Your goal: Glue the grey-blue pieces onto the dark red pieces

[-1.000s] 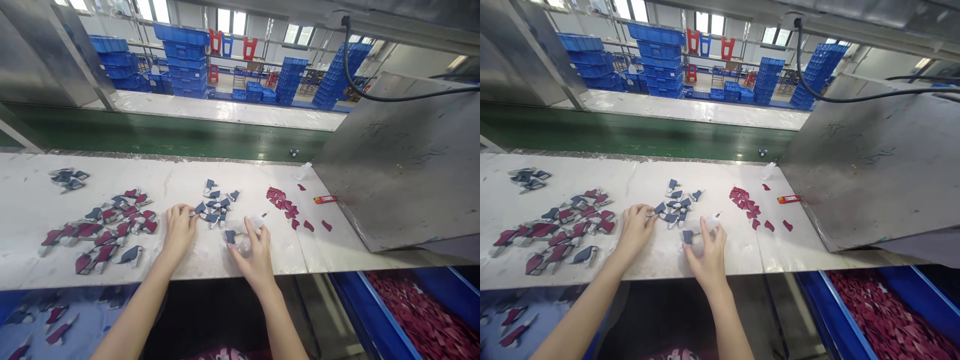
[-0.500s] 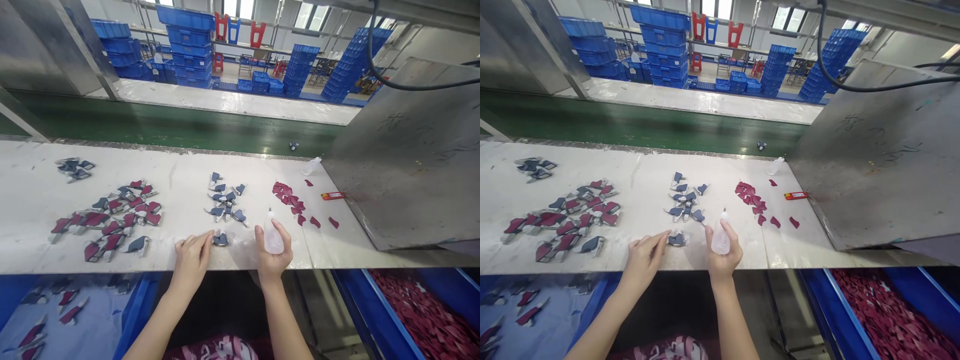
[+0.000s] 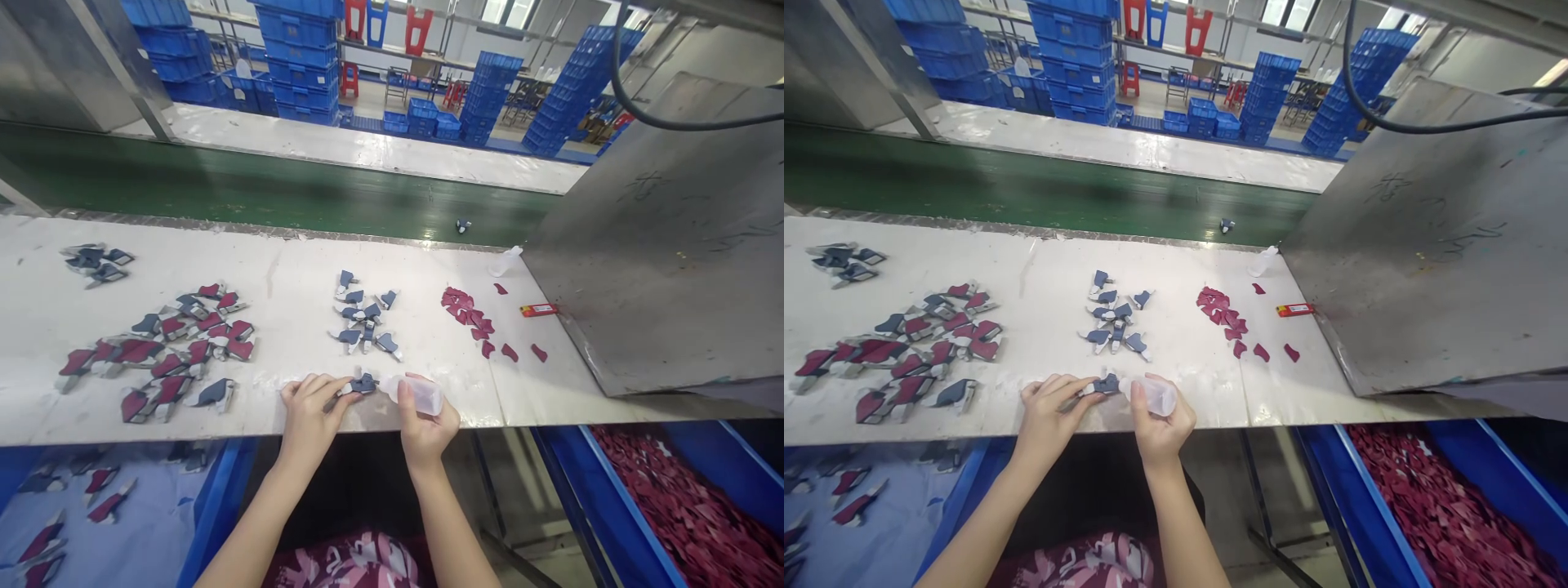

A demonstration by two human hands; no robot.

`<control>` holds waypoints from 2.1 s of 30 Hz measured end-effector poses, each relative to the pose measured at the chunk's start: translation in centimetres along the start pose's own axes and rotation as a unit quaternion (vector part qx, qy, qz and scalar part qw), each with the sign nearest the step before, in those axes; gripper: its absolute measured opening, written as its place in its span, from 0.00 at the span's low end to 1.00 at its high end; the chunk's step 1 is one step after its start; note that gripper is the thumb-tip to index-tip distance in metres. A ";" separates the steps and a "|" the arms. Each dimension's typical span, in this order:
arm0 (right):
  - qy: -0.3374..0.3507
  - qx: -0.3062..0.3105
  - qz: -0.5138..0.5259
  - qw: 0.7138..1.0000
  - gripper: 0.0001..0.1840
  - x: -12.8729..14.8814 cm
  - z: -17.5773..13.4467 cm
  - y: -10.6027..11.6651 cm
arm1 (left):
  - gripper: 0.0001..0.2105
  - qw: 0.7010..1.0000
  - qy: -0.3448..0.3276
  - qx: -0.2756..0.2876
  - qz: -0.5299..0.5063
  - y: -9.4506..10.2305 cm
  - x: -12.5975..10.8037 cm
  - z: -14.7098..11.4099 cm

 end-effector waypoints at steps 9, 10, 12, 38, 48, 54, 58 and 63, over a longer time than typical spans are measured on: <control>0.001 0.006 -0.003 1.000 0.09 0.2 0.3 -0.3 | 0.04 0.999 -0.028 -0.022 -0.006 0.6 -1.0 0.0; 0.000 0.007 -0.003 1.000 0.09 0.3 0.4 -0.3 | 0.04 0.999 -0.030 -0.022 -0.006 0.5 -1.0 0.0; -0.001 0.008 -0.003 1.000 0.09 0.3 0.4 -0.3 | 0.04 0.999 -0.032 -0.023 -0.008 0.5 -1.0 0.0; -0.005 -0.037 0.000 0.999 0.08 -0.1 -0.2 1.3 | 0.04 0.999 -0.022 -0.026 -0.001 0.6 -1.2 0.0; 0.004 -0.022 -0.028 0.999 0.10 0.4 0.0 1.0 | 0.04 0.999 -0.025 -0.025 -0.013 0.6 -1.2 -0.2; 0.009 -0.029 -0.012 0.999 0.07 0.6 -0.1 1.1 | 0.04 0.999 -0.022 -0.023 -0.011 0.5 -1.1 -0.1; 0.017 -0.009 -0.025 0.999 0.09 1.1 0.1 0.7 | 0.05 1.000 -0.018 -0.024 -0.003 0.5 -1.0 -0.1; 0.007 0.003 -0.011 1.000 0.09 1.5 0.2 0.2 | 0.05 1.000 -0.017 -0.024 -0.007 0.4 -0.8 -0.2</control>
Point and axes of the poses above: each hand's wrist, its own z-axis towards the middle knuckle, its own y-axis out of the back of the hand, x = y × z, the point moved 10 cm from there along z, towards the middle knuckle, and after that the axes turned 12 degrees about -z, right-handed, at the moved point
